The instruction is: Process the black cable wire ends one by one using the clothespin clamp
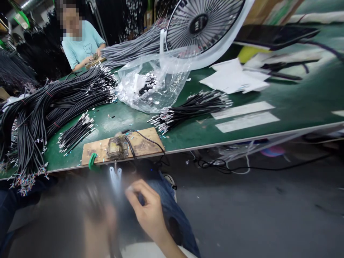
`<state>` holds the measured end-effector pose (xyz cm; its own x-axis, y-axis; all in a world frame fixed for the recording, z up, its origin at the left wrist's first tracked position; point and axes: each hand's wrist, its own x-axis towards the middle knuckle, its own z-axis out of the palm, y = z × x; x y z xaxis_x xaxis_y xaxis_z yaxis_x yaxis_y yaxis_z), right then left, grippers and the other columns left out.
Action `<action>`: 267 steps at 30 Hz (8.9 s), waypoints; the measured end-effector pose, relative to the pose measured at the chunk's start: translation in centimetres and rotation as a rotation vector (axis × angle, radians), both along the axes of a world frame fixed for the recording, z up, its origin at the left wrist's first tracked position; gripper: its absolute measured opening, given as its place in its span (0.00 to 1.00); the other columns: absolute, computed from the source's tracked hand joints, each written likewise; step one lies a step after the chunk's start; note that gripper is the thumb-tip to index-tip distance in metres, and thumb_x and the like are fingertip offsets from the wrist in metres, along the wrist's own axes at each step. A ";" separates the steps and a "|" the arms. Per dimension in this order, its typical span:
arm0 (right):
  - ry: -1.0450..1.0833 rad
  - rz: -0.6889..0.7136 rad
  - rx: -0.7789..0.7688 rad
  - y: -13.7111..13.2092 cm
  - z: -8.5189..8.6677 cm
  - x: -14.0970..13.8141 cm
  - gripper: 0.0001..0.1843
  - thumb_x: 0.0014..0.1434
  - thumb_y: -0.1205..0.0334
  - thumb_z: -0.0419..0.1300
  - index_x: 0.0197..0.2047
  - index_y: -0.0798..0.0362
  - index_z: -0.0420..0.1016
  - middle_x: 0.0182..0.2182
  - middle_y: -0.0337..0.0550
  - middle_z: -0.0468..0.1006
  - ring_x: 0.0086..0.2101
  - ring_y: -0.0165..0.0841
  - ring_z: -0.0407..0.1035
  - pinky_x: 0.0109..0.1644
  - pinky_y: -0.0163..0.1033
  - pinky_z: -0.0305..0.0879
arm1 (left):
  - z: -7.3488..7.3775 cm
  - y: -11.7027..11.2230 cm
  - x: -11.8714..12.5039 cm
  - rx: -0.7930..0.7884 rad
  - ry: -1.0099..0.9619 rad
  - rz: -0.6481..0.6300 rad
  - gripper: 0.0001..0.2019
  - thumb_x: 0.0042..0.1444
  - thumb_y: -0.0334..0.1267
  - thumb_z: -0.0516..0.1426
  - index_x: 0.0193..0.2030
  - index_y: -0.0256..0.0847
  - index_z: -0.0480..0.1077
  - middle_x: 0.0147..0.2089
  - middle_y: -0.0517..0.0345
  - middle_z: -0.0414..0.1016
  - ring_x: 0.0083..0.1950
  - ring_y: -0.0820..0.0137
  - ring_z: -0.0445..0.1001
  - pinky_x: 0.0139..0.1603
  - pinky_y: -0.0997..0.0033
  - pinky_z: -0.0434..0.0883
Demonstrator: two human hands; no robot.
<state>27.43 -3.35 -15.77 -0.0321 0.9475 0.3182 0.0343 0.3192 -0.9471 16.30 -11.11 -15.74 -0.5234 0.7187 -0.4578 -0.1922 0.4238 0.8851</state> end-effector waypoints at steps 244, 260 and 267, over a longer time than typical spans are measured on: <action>0.161 0.359 -0.124 -0.8 0.6 -0.4 0.16 0.59 0.60 0.55 0.20 0.54 0.66 0.21 0.40 0.65 0.25 0.31 0.60 0.29 0.35 0.58 | 0.2 0.6 -0.1 0.056 -0.231 -0.169 0.23 0.41 0.56 0.63 0.22 0.36 0.63 0.13 0.69 0.50 0.13 0.85 0.46 0.13 0.81 0.48; 0.522 0.542 -0.810 4.9 2.1 -0.8 0.30 0.37 0.37 0.66 0.20 0.59 0.67 0.16 0.33 0.61 0.19 0.21 0.50 0.23 0.31 0.44 | 2.8 0.3 -0.5 0.147 0.297 0.000 0.06 0.32 0.35 0.67 0.18 0.40 0.74 0.23 0.56 0.75 0.28 0.66 0.74 0.36 0.68 0.72; 0.590 0.502 -0.808 4.4 2.9 -2.3 0.29 0.37 0.38 0.66 0.21 0.58 0.66 0.18 0.35 0.63 0.20 0.23 0.53 0.23 0.31 0.48 | 3.1 1.8 -0.3 0.157 0.351 0.017 0.06 0.36 0.37 0.66 0.19 0.40 0.75 0.22 0.56 0.76 0.28 0.64 0.74 0.37 0.65 0.72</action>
<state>25.12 1.09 -12.91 -0.5161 0.8048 -0.2931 -0.4484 -0.5454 -0.7081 15.96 -9.29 -12.59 -0.6413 0.7555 -0.1340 0.1281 0.2776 0.9521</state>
